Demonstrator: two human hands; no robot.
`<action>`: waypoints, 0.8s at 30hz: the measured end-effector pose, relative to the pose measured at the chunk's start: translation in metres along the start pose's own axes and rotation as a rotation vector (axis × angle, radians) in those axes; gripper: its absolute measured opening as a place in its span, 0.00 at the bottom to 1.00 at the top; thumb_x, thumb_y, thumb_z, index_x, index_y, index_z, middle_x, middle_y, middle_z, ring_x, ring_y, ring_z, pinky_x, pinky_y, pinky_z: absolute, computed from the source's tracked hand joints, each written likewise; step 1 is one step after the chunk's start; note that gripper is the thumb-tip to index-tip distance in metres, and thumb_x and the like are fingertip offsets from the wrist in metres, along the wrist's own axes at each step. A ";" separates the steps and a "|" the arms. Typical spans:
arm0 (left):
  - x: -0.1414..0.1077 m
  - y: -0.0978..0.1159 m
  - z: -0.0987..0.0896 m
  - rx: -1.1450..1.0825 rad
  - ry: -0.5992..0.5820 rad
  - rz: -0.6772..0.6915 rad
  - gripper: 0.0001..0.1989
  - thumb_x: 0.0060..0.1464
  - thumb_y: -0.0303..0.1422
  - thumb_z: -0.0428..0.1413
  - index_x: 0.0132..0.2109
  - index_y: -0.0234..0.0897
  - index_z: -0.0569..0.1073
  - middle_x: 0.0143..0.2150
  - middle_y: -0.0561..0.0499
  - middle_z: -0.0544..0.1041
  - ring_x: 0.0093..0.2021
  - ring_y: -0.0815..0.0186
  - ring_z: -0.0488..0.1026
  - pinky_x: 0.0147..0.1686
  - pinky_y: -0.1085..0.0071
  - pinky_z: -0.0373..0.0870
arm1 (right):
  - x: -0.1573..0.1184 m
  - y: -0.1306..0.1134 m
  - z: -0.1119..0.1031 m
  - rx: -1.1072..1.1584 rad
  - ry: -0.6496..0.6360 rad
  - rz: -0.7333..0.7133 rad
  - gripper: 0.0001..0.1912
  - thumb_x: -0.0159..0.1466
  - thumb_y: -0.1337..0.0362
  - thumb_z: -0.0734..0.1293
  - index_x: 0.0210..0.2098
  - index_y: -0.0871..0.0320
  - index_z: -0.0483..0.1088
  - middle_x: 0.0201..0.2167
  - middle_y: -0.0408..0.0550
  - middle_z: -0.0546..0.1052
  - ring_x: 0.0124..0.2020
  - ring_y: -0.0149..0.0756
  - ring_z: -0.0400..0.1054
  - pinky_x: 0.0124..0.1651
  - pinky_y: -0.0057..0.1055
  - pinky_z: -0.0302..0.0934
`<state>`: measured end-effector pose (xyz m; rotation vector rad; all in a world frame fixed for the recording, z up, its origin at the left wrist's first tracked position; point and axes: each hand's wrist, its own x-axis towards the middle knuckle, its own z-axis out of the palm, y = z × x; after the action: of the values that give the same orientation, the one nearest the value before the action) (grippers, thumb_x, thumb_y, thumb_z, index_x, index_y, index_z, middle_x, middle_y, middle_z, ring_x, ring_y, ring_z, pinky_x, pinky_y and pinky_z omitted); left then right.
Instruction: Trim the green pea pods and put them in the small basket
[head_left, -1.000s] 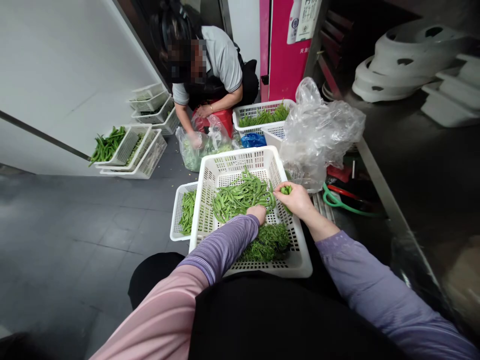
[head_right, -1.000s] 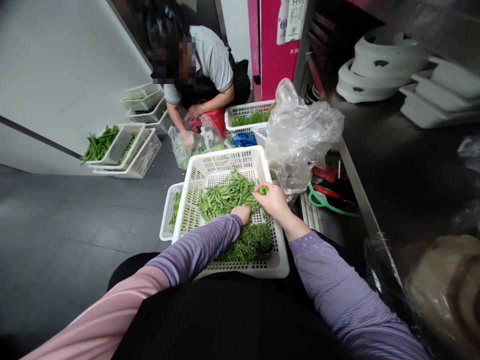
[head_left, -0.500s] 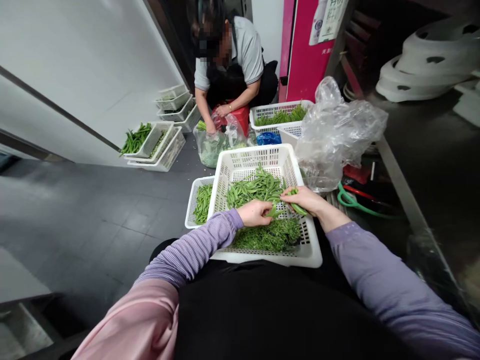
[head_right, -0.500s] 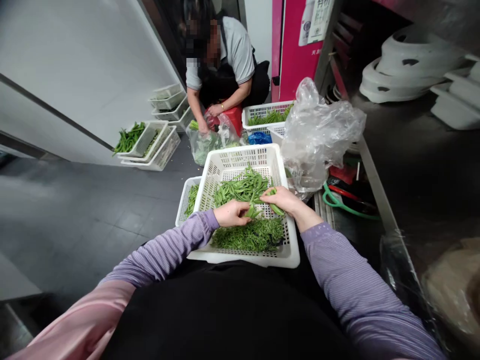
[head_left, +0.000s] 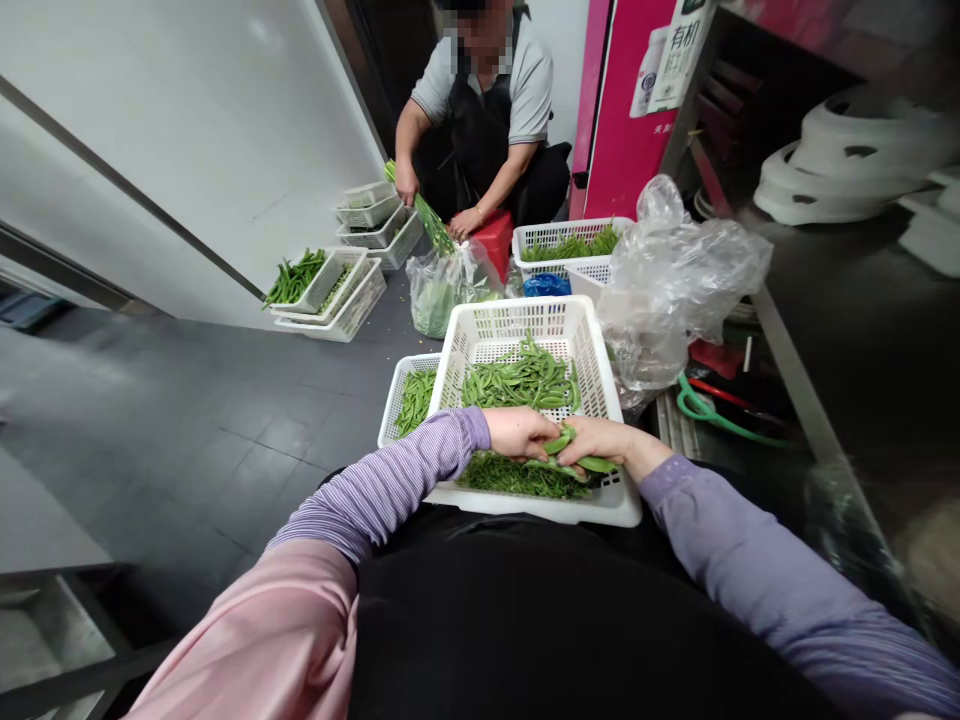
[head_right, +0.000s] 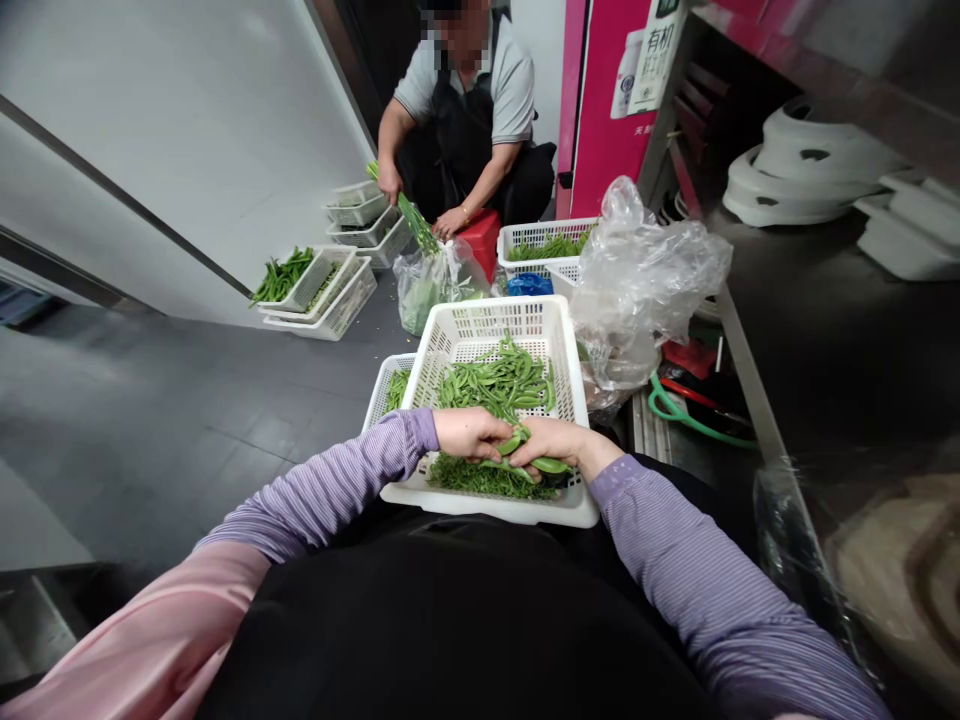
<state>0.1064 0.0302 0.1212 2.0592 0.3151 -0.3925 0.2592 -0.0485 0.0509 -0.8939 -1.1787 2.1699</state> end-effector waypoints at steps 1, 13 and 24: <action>0.000 -0.002 0.000 -0.023 0.032 -0.011 0.07 0.41 0.26 0.56 0.24 0.34 0.64 0.16 0.59 0.63 0.16 0.76 0.59 0.21 0.77 0.55 | 0.001 0.000 0.001 -0.025 0.021 -0.005 0.13 0.44 0.65 0.70 0.28 0.62 0.68 0.15 0.37 0.67 0.14 0.27 0.60 0.18 0.25 0.57; -0.017 -0.045 0.028 -0.892 0.389 -0.360 0.10 0.46 0.36 0.48 0.25 0.32 0.64 0.13 0.61 0.48 0.12 0.79 0.43 0.12 0.78 0.38 | 0.008 -0.012 -0.013 -0.826 0.534 -0.218 0.08 0.48 0.60 0.67 0.26 0.57 0.70 0.27 0.41 0.73 0.31 0.35 0.66 0.39 0.32 0.56; -0.002 -0.040 0.043 -0.974 0.487 -0.326 0.07 0.44 0.33 0.46 0.23 0.35 0.59 0.15 0.61 0.45 0.14 0.78 0.39 0.14 0.79 0.39 | 0.011 -0.010 -0.003 -0.634 0.616 -0.300 0.09 0.48 0.59 0.68 0.25 0.58 0.69 0.26 0.43 0.73 0.30 0.35 0.66 0.38 0.33 0.58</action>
<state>0.0830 0.0125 0.0701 1.1060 0.9349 0.0953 0.2552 -0.0347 0.0546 -1.4011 -1.5481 1.1443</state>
